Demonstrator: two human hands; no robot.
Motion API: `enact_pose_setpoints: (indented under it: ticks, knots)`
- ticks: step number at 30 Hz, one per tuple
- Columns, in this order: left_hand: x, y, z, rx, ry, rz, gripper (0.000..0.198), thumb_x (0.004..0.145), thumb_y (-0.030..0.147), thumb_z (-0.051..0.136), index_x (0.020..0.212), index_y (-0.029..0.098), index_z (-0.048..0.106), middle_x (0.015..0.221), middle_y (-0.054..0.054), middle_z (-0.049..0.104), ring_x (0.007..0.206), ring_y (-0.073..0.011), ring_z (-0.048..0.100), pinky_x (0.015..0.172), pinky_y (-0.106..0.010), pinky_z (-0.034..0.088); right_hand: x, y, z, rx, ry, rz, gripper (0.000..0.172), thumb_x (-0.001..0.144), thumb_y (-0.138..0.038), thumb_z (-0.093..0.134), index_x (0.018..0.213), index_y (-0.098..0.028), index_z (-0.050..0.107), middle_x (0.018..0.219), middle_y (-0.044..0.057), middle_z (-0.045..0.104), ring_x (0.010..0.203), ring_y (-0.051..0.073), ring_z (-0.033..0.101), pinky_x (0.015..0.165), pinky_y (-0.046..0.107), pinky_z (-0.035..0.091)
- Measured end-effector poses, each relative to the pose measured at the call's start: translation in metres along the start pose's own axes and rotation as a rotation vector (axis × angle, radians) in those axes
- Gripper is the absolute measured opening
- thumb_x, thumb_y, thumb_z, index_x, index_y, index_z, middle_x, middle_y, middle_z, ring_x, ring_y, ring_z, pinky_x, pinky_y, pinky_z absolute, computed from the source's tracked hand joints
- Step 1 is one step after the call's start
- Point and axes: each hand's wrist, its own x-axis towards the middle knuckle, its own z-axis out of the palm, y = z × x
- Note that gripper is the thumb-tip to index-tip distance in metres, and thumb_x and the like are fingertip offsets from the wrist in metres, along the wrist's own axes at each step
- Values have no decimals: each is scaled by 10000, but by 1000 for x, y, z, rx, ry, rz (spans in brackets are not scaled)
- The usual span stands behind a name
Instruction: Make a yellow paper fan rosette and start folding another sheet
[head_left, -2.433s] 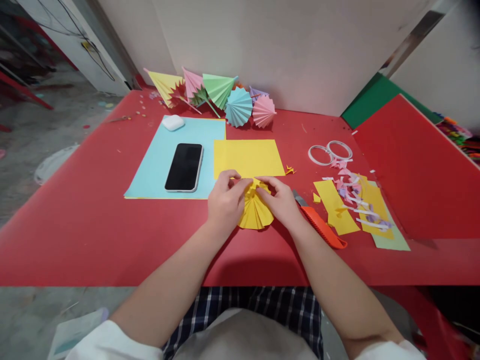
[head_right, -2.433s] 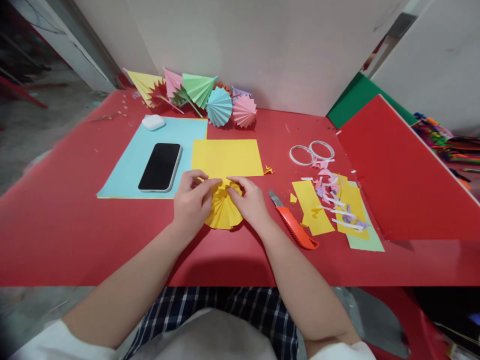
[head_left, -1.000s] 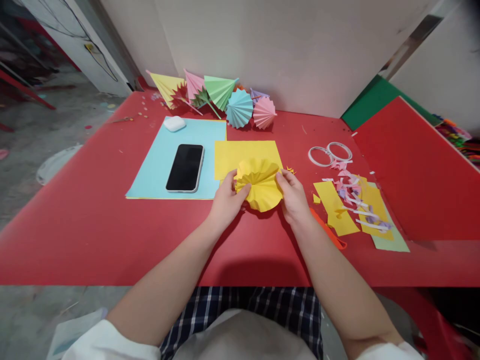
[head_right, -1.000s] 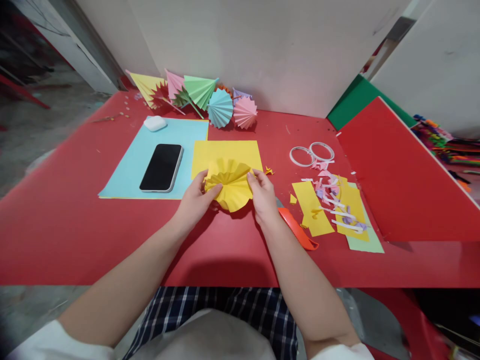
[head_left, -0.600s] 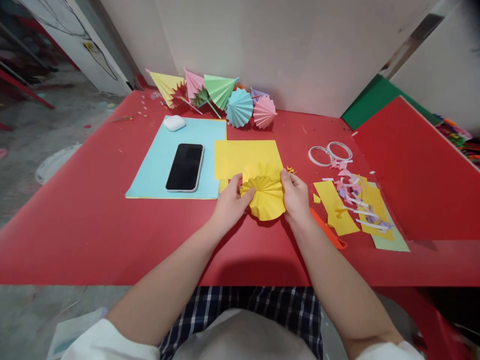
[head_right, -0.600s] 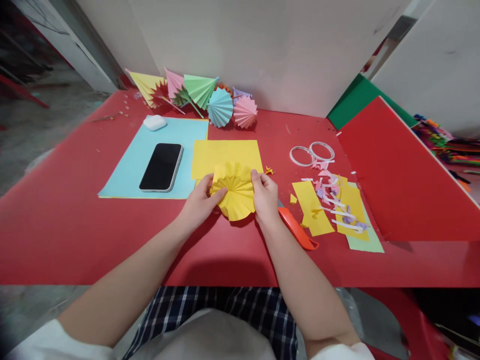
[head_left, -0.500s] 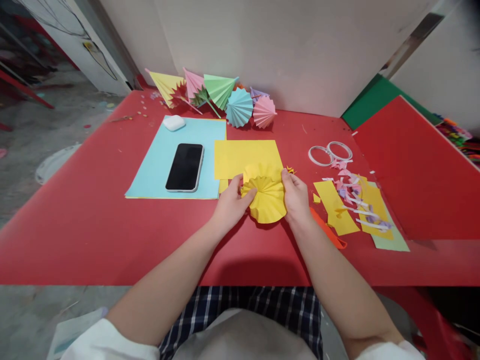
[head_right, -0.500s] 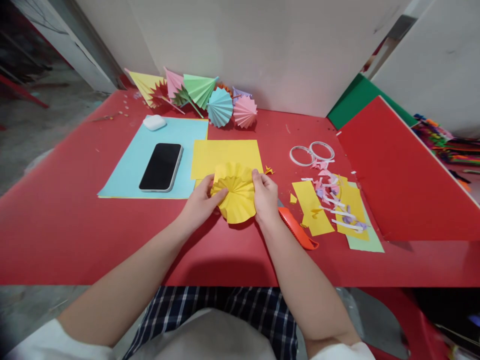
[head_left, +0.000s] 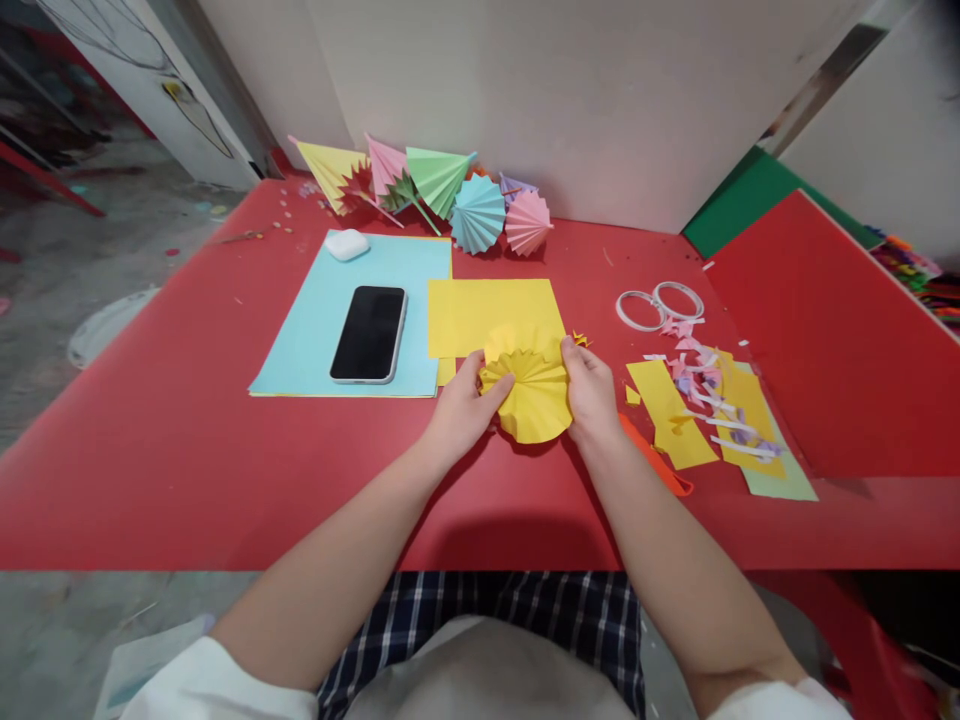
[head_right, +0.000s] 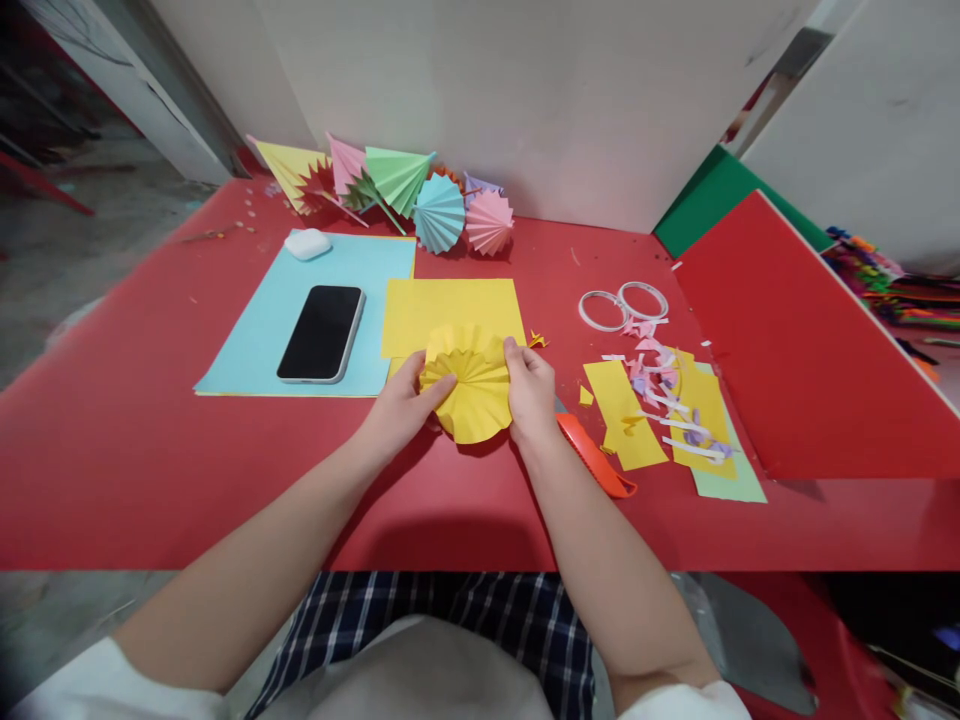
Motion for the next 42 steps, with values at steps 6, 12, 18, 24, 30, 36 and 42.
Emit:
enact_pose_setpoints:
  ticks: [6,12,18,24,30,36,42]
  knots:
    - [0,0,1,-9,-26,-16,377,791,432,532,1091,216,457,1024,-92,589,725,-176,611,449,-220,487,0,-1,1,88,-32,68,287,664,-474,654,678,-203,561,638,-25,606,572,126,577,587,286,481]
    - [0,-1,2,-17,-58,-48,390,788,438,537,1104,223,462,1001,-87,596,659,-155,603,424,-220,485,-1,-1,6,176,-99,204,301,596,-397,714,759,-205,550,691,-31,627,635,124,594,659,292,486]
    - [0,-4,4,-56,-86,-71,404,786,442,541,1109,211,469,913,-80,609,533,-109,561,411,-229,479,-3,0,6,-37,-28,40,256,632,-426,671,701,-201,570,640,-42,593,601,110,558,612,261,451]
    - [1,-3,3,-100,-57,-66,379,797,447,523,1090,213,469,840,-53,598,486,-92,535,403,-223,475,-7,-2,3,-304,-52,-126,388,741,-542,519,720,-181,659,702,32,651,694,174,600,637,300,457]
    - [1,2,1,-97,-11,-59,346,803,441,516,1058,212,468,793,-31,584,467,-91,533,401,-223,471,-8,-3,3,-395,-198,-167,409,660,-423,665,1018,-229,624,986,54,642,889,194,592,780,355,477]
    - [0,1,2,-106,-32,-68,335,798,421,532,1057,219,459,730,-8,575,432,-84,516,388,-217,462,-7,-3,4,-305,-146,-248,420,660,-302,678,1061,-246,569,986,39,609,1011,176,538,889,351,442]
    - [0,1,3,-134,-26,-76,326,804,415,523,1047,206,464,713,-9,574,461,-104,547,405,-228,479,-13,-7,6,-258,-263,-220,438,693,-363,657,1101,-276,521,1073,36,591,1054,188,527,893,357,453]
